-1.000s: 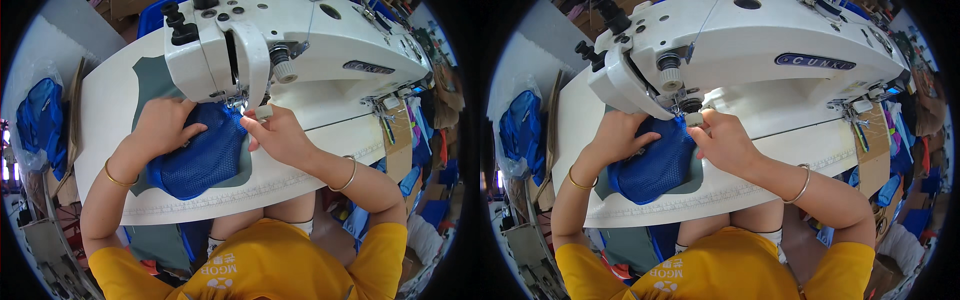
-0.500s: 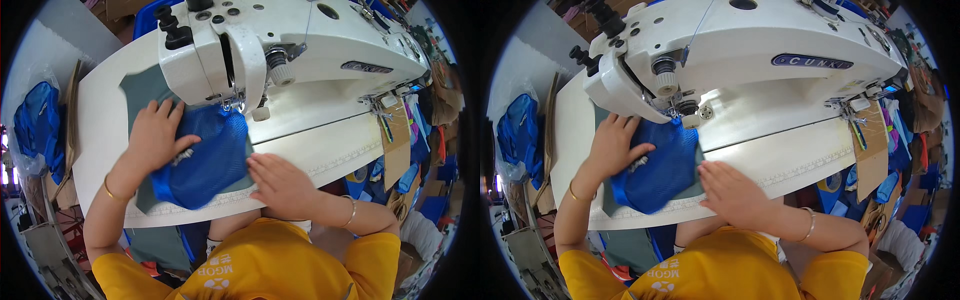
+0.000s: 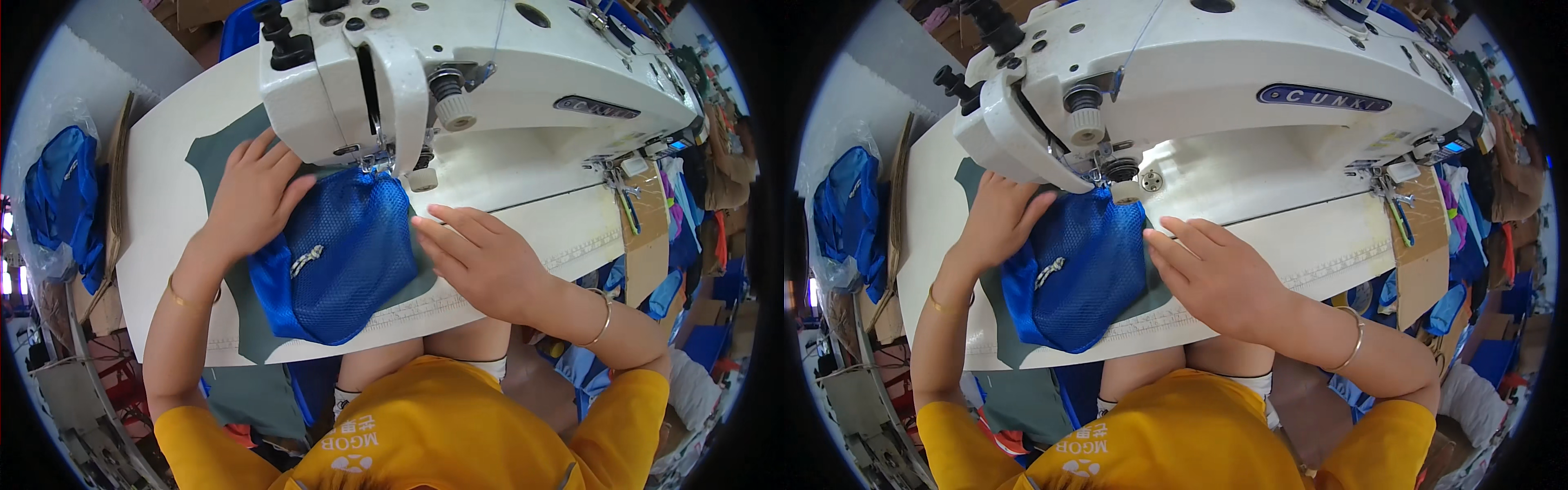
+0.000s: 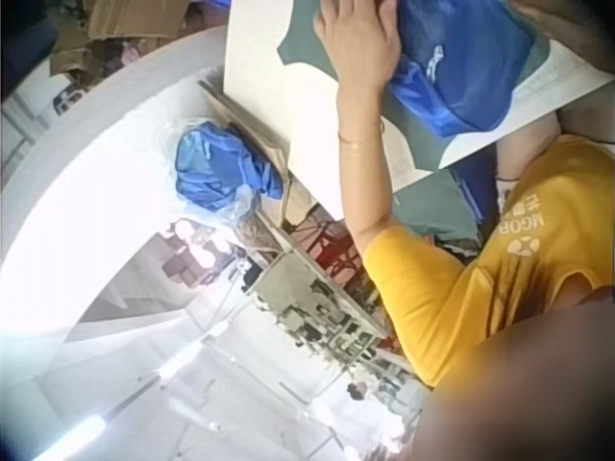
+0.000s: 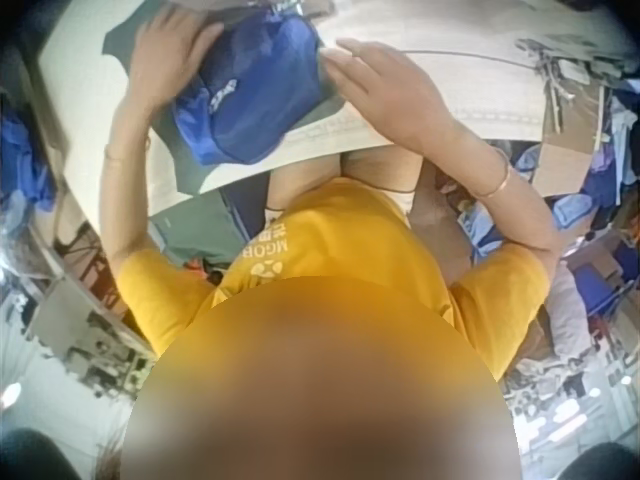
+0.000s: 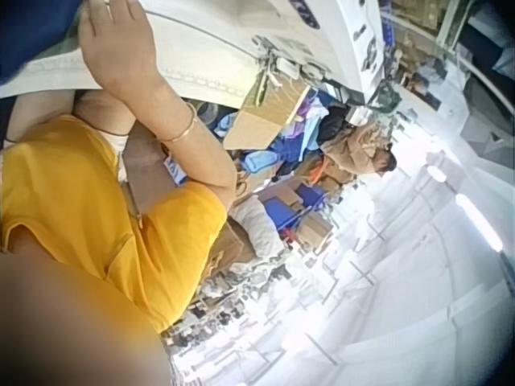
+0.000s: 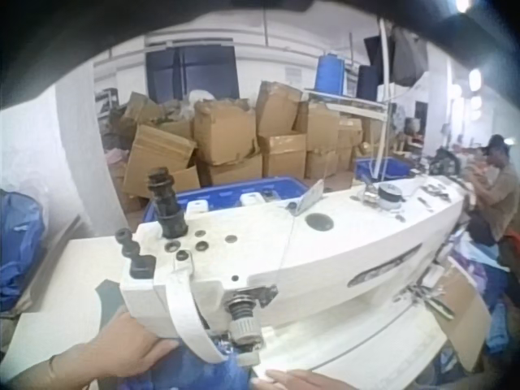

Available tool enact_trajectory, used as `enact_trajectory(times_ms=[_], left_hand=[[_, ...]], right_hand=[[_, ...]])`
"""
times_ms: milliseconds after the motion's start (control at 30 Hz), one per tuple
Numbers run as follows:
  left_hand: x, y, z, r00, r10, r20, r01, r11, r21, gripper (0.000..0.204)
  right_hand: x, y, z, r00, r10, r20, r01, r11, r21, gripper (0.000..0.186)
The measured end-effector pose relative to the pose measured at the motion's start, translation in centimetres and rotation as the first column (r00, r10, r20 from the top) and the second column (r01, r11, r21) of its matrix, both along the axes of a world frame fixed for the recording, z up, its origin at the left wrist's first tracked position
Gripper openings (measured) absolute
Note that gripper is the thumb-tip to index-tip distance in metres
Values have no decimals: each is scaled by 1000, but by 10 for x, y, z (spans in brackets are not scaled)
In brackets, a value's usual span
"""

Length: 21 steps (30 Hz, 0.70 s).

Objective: Sewing a blue mesh pocket onto a piece of grey fabric using a industrial sewing machine.

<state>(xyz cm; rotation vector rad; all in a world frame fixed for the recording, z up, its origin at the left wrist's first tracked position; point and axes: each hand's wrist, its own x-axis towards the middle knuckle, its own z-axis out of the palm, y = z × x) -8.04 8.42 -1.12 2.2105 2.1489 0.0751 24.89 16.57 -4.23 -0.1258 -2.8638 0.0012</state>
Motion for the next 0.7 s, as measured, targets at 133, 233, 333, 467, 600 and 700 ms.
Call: enact_trajectory(times_ms=[133, 233, 333, 467, 600, 700], left_hand=[[8, 37, -12, 972, -76, 225, 77, 997, 6, 37], [16, 30, -20, 974, -18, 225, 25, 999, -26, 39], [25, 6, -39, 997, 34, 67, -36, 999, 29, 42], [21, 12, -27, 993, 117, 5, -117, 992, -54, 46], [-12, 28, -33, 988, 79, 135, -66, 993, -95, 45], [-13, 25, -42, 988, -22, 150, 15, 998, 53, 39]], right_hand=[[-11, -9, -13, 997, 10, -75, -17, 995, -100, 43], [-11, -23, -17, 998, 28, -53, -38, 978, -207, 37], [-11, -30, -21, 997, 63, -36, -70, 969, -238, 34], [-7, -31, -21, 997, 73, -29, -79, 960, -268, 33], [11, -23, -16, 1000, -10, -9, 8, 976, -216, 32], [11, -15, -11, 998, 0, -56, -10, 984, -179, 29]])
